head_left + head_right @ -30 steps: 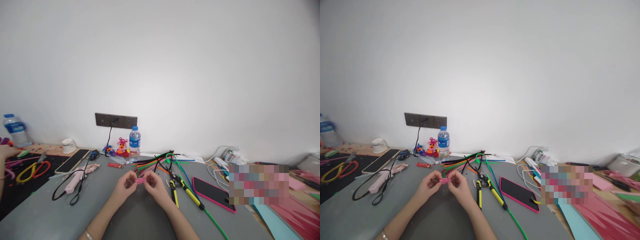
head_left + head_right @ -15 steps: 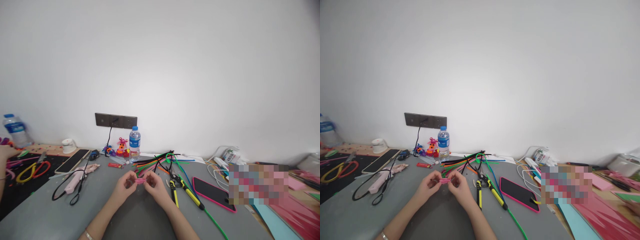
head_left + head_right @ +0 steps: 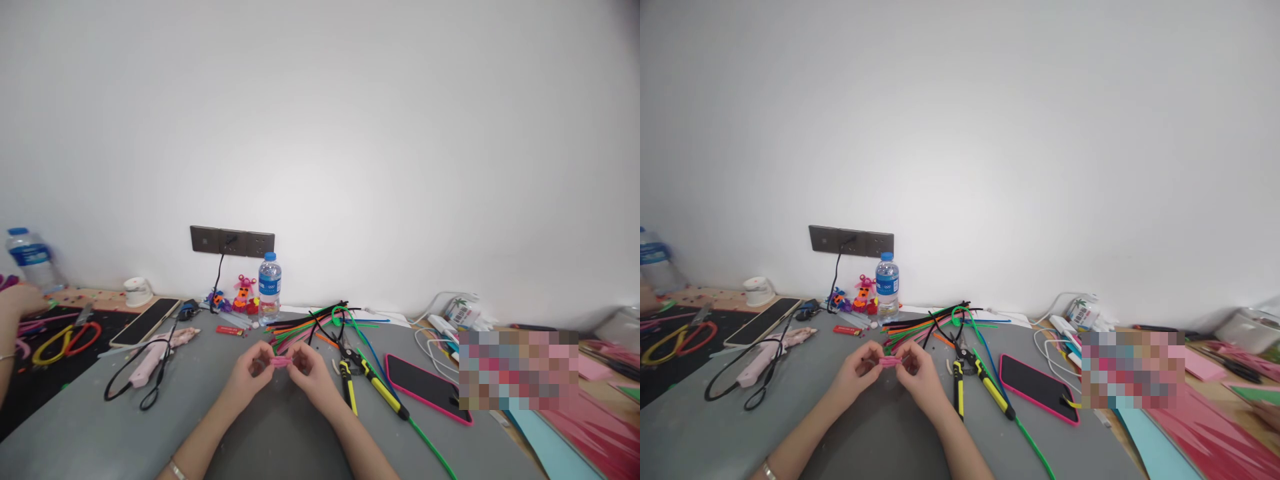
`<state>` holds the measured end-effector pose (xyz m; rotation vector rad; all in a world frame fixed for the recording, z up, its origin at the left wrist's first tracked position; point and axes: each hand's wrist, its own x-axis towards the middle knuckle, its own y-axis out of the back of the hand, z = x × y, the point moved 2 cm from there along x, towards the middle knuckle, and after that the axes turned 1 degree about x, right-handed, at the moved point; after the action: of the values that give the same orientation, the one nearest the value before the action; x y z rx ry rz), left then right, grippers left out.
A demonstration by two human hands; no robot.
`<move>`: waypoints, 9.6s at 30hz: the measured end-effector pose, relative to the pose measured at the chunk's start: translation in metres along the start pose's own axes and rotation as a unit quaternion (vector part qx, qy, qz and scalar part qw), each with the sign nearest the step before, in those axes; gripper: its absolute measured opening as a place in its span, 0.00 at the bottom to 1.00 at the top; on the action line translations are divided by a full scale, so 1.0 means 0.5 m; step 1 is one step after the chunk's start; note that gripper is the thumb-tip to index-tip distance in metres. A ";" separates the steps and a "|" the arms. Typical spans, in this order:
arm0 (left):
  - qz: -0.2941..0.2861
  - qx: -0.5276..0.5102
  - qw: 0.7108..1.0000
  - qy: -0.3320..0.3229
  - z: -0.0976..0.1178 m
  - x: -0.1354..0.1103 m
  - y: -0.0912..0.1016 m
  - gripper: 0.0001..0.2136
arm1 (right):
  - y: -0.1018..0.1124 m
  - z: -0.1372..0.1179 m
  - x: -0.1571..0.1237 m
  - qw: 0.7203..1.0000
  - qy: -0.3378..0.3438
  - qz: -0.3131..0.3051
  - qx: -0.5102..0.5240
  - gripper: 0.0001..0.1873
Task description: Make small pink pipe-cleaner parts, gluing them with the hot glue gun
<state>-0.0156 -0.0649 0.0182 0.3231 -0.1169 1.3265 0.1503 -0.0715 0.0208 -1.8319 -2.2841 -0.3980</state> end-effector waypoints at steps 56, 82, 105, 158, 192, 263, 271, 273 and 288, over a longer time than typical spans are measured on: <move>-0.018 0.024 0.999 -0.026 -0.006 -0.003 -0.006 0.06 | 0.000 0.011 0.002 0.998 0.042 0.028 -0.046 0.02; -0.017 -0.005 0.999 -0.037 -0.015 -0.006 -0.005 0.09 | 0.003 0.017 0.003 0.998 0.047 0.032 -0.038 0.00; -0.011 0.007 0.999 -0.032 -0.018 -0.001 -0.006 0.05 | -0.002 0.005 -0.001 0.999 0.030 0.018 -0.038 0.02; -0.037 -0.013 0.999 0.006 -0.006 -0.003 -0.007 0.09 | -0.002 0.006 -0.004 0.997 0.051 0.006 -0.060 0.03; -0.004 -0.035 0.999 -0.022 -0.011 0.000 -0.002 0.08 | 0.000 0.015 -0.001 0.999 0.045 0.018 -0.011 0.03; 0.005 -0.053 0.999 -0.010 -0.022 0.000 -0.002 0.09 | 0.003 0.005 0.001 1.000 0.008 0.013 0.006 0.09; -0.013 -0.056 0.998 -0.018 -0.018 0.000 -0.002 0.07 | 0.001 0.005 0.001 1.000 0.006 0.009 0.005 0.07; -0.011 -0.057 0.998 -0.021 -0.015 0.000 -0.002 0.07 | 0.000 0.006 0.001 1.000 0.007 0.006 0.005 0.06; -0.009 -0.056 0.998 -0.011 -0.018 0.001 -0.003 0.07 | 0.002 0.007 -0.003 1.000 0.001 -0.003 0.005 0.02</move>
<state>-0.0151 -0.0617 0.0095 0.2429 -0.2058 1.2930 0.1514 -0.0714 0.0171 -1.8193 -2.2882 -0.3883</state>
